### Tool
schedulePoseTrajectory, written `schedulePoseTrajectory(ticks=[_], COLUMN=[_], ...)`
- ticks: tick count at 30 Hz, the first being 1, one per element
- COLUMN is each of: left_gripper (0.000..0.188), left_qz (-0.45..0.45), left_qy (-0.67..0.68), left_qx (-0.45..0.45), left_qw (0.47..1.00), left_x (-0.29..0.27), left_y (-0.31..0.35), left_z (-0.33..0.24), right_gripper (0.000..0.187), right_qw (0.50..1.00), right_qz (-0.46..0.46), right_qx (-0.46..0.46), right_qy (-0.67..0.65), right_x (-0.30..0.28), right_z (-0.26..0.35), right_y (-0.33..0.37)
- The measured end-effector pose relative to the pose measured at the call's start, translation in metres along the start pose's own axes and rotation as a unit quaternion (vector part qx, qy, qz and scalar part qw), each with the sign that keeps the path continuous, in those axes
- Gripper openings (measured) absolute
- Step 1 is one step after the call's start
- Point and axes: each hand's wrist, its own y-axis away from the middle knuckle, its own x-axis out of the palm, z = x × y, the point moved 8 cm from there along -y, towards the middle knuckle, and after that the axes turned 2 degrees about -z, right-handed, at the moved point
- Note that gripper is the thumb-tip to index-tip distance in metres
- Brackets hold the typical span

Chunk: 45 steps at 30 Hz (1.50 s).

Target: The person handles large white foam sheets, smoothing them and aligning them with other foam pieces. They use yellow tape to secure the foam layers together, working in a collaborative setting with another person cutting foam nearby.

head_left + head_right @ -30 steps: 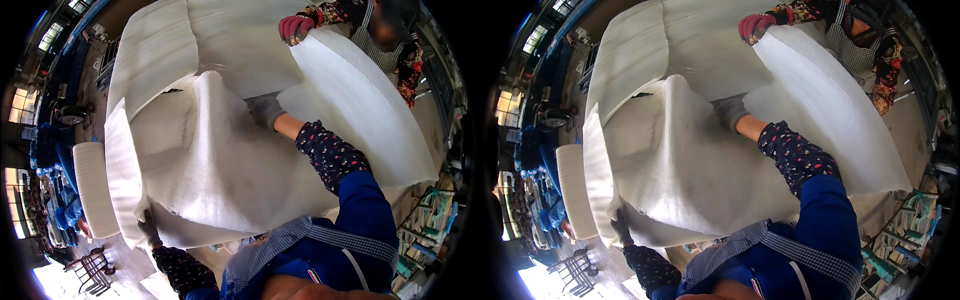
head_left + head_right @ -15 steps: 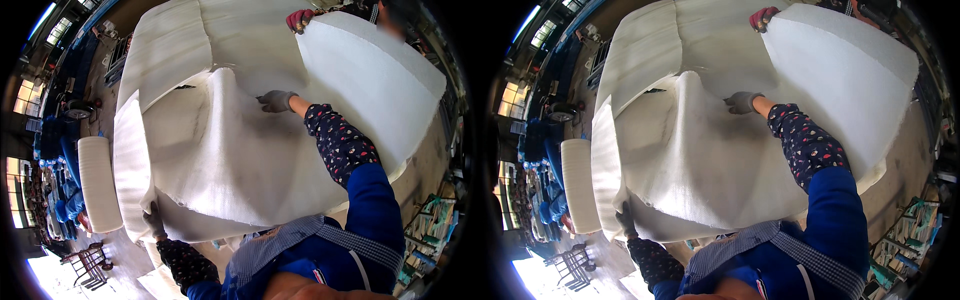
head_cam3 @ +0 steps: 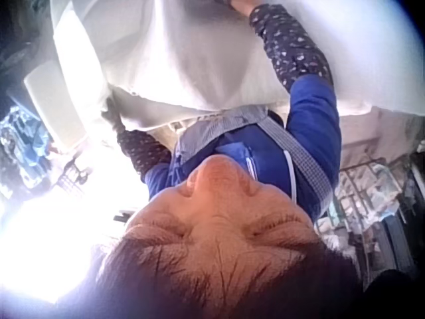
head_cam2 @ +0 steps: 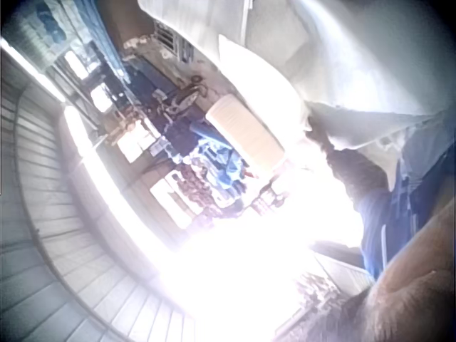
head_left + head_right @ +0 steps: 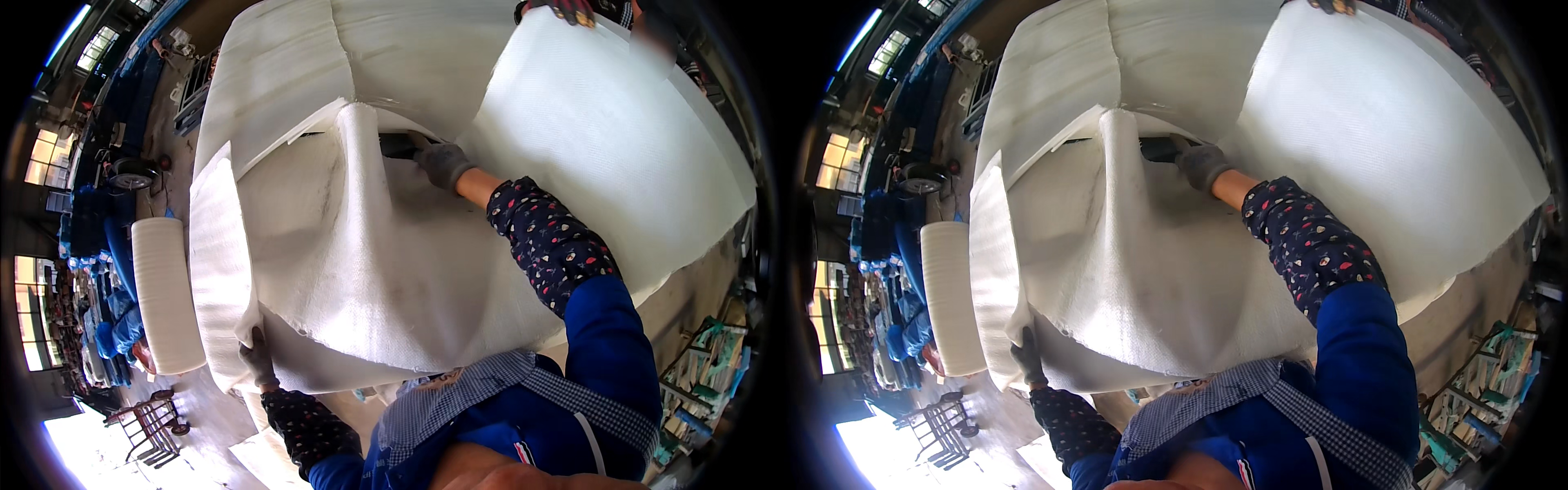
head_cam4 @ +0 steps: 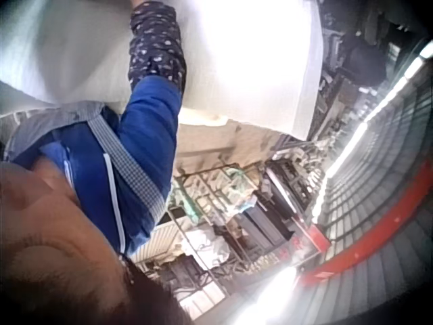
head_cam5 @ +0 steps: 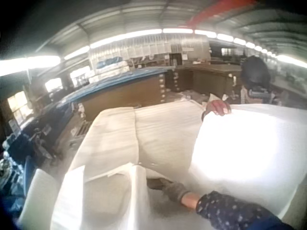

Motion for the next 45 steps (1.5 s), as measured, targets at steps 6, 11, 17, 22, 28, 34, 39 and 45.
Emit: schedulePoseTrajectory(ticks=[6, 11, 17, 22, 28, 34, 39, 45], left_gripper=[0.024, 0.024, 0.022, 0.020, 0.015, 0.011, 0.013, 0.017], left_qz=[-0.007, -0.010, -0.030, -0.047, -0.038, -0.028, -0.046, -0.038], left_qy=[-0.038, -0.055, -0.082, -0.088, -0.082, -0.053, -0.028, -0.053], left_qx=[0.044, 0.032, 0.031, 0.036, 0.012, 0.032, 0.032, 0.023], left_qw=[0.998, 0.998, 0.996, 0.994, 0.996, 0.998, 0.998, 0.998], left_x=[0.007, 0.000, -0.002, 0.005, 0.003, 0.005, 0.002, 0.004], left_y=[0.019, 0.021, 0.026, 0.029, 0.029, 0.029, 0.029, 0.032], left_z=[-0.031, -0.022, -0.024, -0.032, -0.031, -0.030, -0.025, -0.033], right_gripper=[0.039, 0.033, 0.036, 0.044, 0.079, 0.074, 0.042, 0.034], right_qw=[0.972, 0.972, 0.967, 0.848, 0.861, 0.979, 0.977, 0.979], right_qz=[-0.183, -0.191, -0.216, -0.362, -0.196, -0.020, -0.096, -0.181], right_qx=[0.021, 0.093, 0.062, -0.038, -0.108, -0.088, -0.123, -0.013], right_qy=[0.146, 0.099, 0.120, -0.385, -0.457, -0.182, -0.143, -0.098], right_x=[-0.001, -0.033, -0.031, -0.040, -0.094, -0.014, 0.017, 0.007], right_z=[-0.021, -0.035, -0.060, -0.023, 0.085, 0.123, 0.124, 0.050], right_y=[-0.019, -0.051, -0.067, -0.018, -0.018, -0.027, -0.033, -0.112])
